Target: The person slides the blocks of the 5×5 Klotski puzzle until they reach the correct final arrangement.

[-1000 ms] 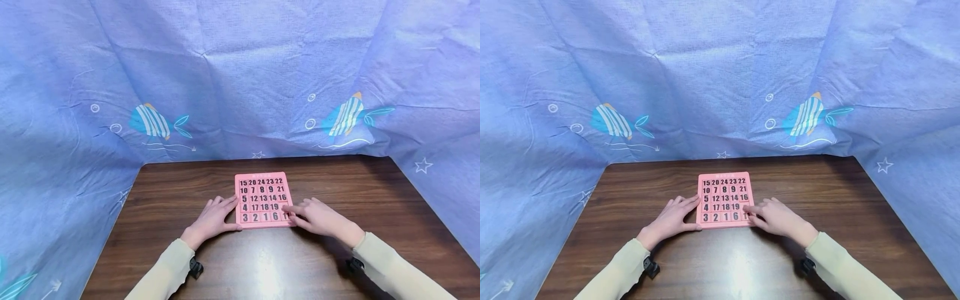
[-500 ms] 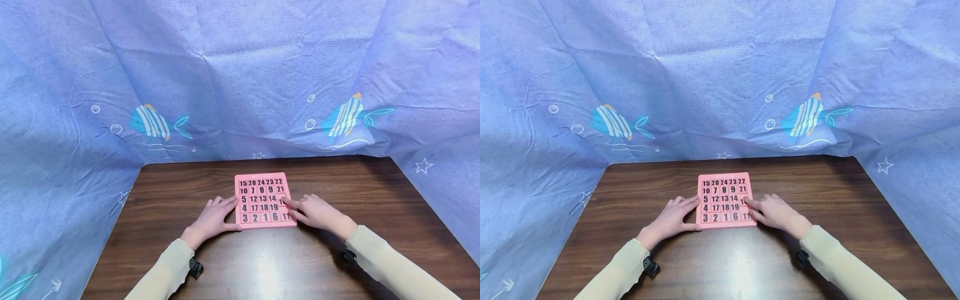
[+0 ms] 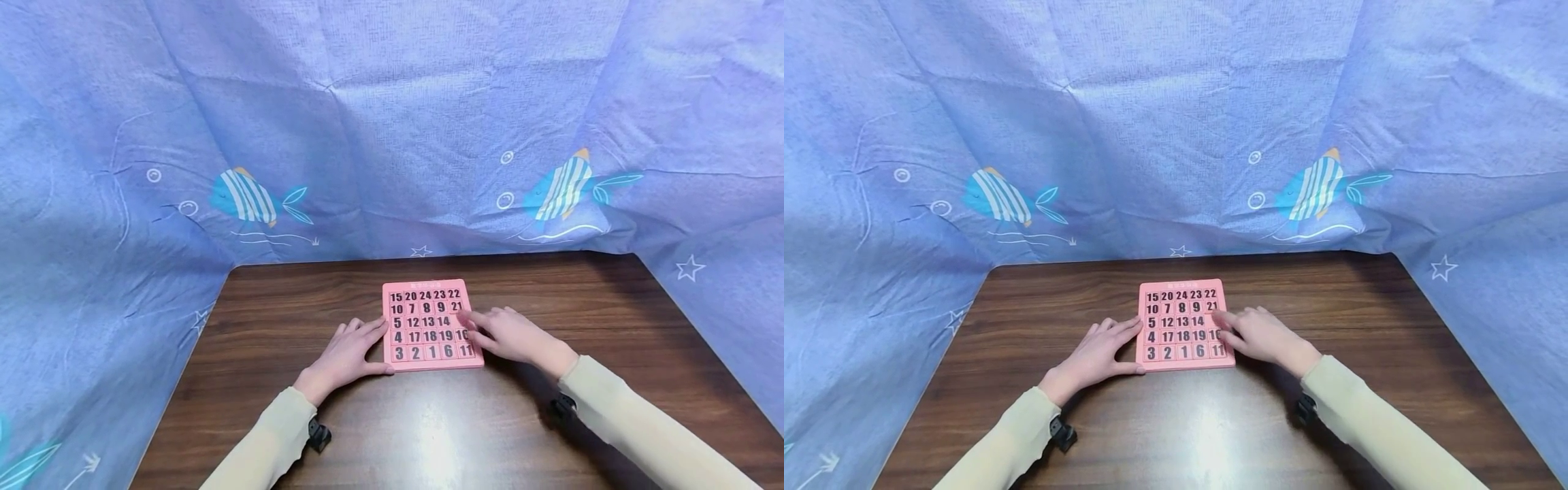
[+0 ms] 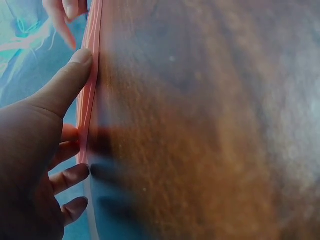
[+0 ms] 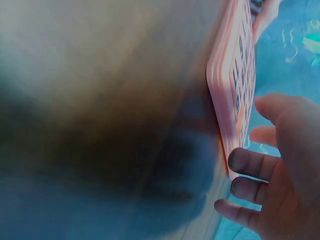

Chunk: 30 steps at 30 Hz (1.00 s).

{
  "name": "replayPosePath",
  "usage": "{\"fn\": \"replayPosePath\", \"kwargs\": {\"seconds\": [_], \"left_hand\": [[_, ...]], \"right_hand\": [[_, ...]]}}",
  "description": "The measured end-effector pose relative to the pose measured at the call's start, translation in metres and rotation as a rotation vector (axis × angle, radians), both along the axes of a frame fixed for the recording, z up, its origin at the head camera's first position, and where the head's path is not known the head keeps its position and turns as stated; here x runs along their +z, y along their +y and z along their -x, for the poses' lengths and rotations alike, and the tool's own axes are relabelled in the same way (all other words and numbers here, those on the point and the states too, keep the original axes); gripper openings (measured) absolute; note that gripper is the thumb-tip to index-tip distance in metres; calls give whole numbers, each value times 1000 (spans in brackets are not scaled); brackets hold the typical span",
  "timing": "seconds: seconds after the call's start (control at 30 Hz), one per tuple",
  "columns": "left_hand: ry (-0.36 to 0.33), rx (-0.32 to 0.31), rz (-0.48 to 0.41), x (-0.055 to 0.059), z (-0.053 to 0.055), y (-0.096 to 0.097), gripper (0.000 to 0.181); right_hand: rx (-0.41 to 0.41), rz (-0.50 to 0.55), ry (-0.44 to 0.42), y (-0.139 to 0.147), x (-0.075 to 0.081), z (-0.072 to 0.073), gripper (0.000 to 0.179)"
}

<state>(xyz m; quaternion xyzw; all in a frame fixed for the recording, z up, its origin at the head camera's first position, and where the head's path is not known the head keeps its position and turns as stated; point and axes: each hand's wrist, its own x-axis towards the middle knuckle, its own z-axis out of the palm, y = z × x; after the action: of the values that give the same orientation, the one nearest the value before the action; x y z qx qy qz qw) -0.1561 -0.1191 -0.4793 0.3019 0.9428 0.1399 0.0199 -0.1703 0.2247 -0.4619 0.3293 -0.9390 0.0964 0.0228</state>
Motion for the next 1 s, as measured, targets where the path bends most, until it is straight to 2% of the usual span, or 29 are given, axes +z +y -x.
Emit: {"fn": "replayPosePath", "kwargs": {"seconds": [0.13, 0.27, 0.4, 0.57, 0.77, 0.87, 1.0], "left_hand": [[-9, -5, 11, 0, 0, 1, 91], [-19, -4, 22, 0, 1, 1, 90], [-29, 9, 33, 0, 1, 0, 91], [-26, 18, 34, 0, 1, 0, 92], [-27, 19, 14, 1, 0, 0, 93], [-20, 24, 20, 1, 0, 0, 92], [-5, 21, 27, -2, 1, 0, 92]], "right_hand": [[-22, -32, -26, -1, -2, 18, 48], [-18, -40, -52, -2, -1, 22, 46], [-29, -51, -56, -5, 0, 17, 48], [-55, -59, -41, -5, -4, 2, 49], [-10, -58, 15, -8, -5, -10, 49], [-4, -1, 5, -10, -2, -4, 43], [-42, 48, -26, -11, -1, 15, 40]]}}
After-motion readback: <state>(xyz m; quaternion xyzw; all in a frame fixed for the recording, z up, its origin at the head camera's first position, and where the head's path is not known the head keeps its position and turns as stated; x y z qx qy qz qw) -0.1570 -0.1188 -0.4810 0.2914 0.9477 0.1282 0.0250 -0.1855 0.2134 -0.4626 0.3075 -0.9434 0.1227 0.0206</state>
